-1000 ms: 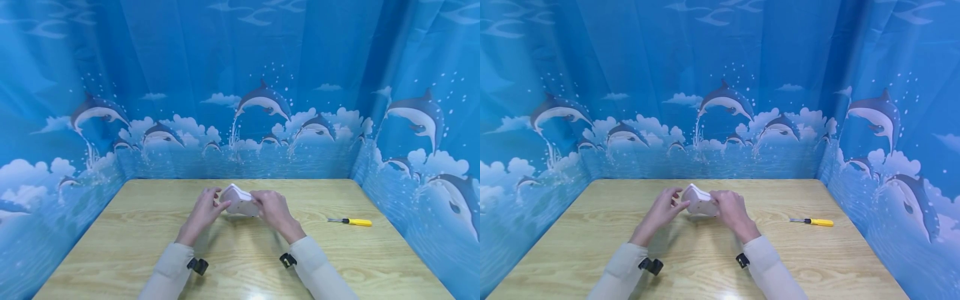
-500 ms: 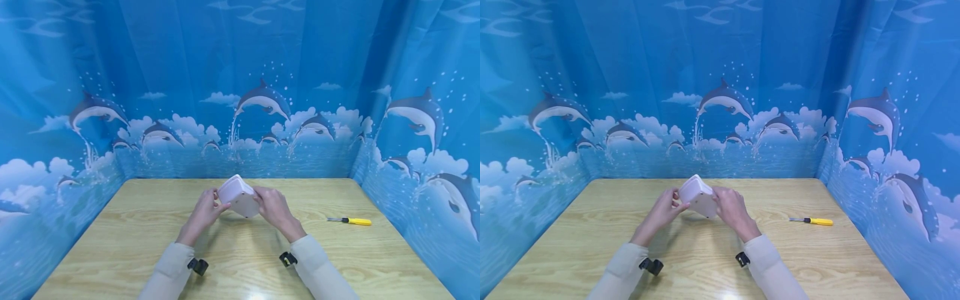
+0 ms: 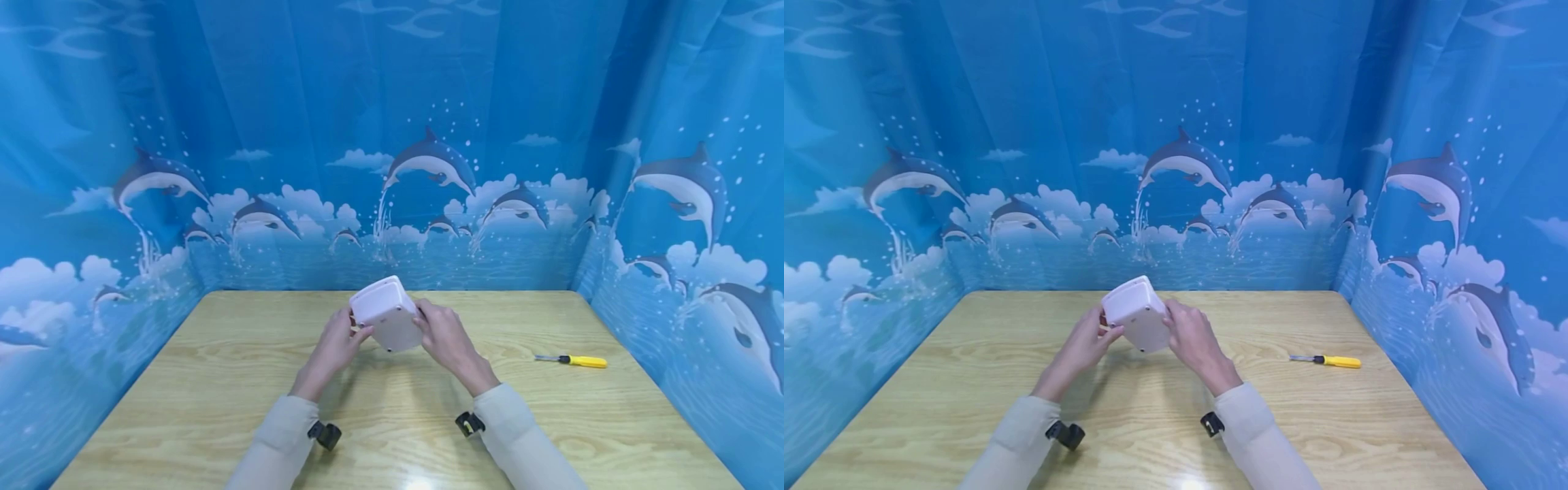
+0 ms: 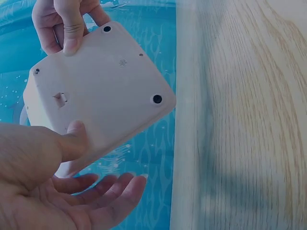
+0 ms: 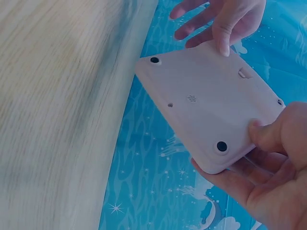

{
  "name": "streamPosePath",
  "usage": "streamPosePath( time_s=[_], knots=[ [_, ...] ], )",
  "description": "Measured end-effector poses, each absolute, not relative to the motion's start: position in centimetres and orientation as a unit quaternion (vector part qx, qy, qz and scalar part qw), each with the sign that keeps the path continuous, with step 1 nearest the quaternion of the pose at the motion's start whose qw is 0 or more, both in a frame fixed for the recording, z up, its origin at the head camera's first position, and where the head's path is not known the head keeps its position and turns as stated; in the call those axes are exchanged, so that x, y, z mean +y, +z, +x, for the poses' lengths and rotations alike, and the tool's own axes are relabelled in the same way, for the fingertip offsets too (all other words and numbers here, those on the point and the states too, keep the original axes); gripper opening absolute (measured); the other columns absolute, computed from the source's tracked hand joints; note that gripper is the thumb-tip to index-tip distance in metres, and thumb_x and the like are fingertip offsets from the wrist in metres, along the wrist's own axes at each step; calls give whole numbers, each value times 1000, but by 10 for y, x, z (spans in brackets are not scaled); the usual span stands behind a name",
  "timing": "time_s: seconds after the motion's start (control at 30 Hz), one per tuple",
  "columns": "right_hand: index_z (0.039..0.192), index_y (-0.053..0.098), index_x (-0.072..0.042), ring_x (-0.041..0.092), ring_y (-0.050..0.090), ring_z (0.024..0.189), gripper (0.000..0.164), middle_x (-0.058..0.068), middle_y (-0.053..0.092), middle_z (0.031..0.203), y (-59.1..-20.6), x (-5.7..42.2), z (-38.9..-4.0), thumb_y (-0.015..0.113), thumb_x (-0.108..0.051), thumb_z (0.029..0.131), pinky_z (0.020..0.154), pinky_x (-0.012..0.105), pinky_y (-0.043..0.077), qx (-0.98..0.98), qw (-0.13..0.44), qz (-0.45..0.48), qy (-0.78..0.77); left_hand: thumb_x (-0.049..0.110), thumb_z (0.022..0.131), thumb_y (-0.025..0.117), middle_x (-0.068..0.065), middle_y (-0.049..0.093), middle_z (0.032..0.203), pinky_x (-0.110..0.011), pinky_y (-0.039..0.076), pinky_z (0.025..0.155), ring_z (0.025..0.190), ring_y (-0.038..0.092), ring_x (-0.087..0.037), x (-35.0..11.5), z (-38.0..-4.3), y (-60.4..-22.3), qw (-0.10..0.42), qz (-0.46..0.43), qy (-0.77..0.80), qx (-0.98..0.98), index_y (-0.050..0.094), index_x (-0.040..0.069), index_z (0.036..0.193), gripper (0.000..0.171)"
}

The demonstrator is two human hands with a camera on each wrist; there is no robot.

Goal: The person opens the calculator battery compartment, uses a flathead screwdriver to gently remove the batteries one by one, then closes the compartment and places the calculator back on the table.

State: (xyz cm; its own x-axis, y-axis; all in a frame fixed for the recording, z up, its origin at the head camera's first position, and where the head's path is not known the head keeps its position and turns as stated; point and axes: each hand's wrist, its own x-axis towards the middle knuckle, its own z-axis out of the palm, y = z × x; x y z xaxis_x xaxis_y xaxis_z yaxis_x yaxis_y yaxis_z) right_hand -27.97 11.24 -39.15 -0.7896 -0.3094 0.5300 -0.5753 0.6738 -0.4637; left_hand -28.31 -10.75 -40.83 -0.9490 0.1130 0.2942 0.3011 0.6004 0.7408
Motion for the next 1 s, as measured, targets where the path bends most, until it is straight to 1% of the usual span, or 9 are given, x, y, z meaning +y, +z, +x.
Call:
streamPosePath(
  time_s=[0.07,0.13,0.27,0.37,0.53,0.67,0.8,0.93,1.0],
  knots=[
    [116,66,2,36,76,101,17,22,75,112,-391,112,-280,61,0,100,82,43,64,-889,210,249,322,5,97,68,-25,66,110,-44,59,83,100,67,-35,-107,-283,-408,111,-121,-435,-885,56,-11,126,35],
    [116,65,2,36,76,101,17,22,75,111,-391,112,-280,60,0,100,82,44,64,-888,211,248,326,3,98,67,-23,68,106,-40,59,77,95,68,-32,-107,-284,-409,113,-124,-435,-885,54,-10,126,33],
    [121,63,4,36,75,103,20,24,73,115,-390,112,-280,58,0,101,83,43,64,-888,197,241,338,7,101,64,-19,67,99,-31,56,65,86,67,-26,-106,-282,-407,93,-108,-453,-880,47,-6,131,37],
    [124,62,4,36,75,105,22,24,72,117,-390,112,-280,57,-2,103,84,43,64,-892,180,231,343,9,103,61,-19,66,96,-30,57,61,82,66,-27,-105,-280,-406,79,-102,-476,-870,42,-5,136,40],
    [124,61,2,33,75,103,21,22,73,115,-390,113,-280,56,-3,104,81,41,64,-898,160,217,348,8,103,60,-21,64,98,-31,59,62,82,66,-28,-105,-279,-405,72,-101,-498,-858,39,-5,138,43],
    [122,62,2,31,75,98,19,20,74,110,-390,113,-281,57,-4,104,76,36,64,-901,144,208,352,9,103,61,-21,63,103,-32,60,66,81,65,-25,-105,-280,-404,73,-98,-494,-861,40,-4,138,43],
    [118,64,1,29,75,94,17,20,74,107,-390,113,-281,58,-8,104,71,31,62,-907,127,196,351,11,104,60,-20,62,103,-32,60,66,79,63,-21,-105,-280,-404,73,-96,-485,-866,40,-2,139,43],
    [116,65,-1,22,74,87,17,16,75,102,-390,114,-281,59,-12,105,66,28,60,-915,114,185,341,10,104,60,-19,61,102,-32,61,66,80,62,-20,-105,-280,-403,68,-94,-490,-864,39,-2,139,43],
    [116,66,-2,19,72,85,18,13,75,100,-389,114,-282,60,-14,105,65,27,59,-918,107,177,339,9,103,61,-19,61,100,-32,62,66,81,62,-21,-105,-280,-403,67,-94,-493,-862,40,-2,139,43]
  ],
)
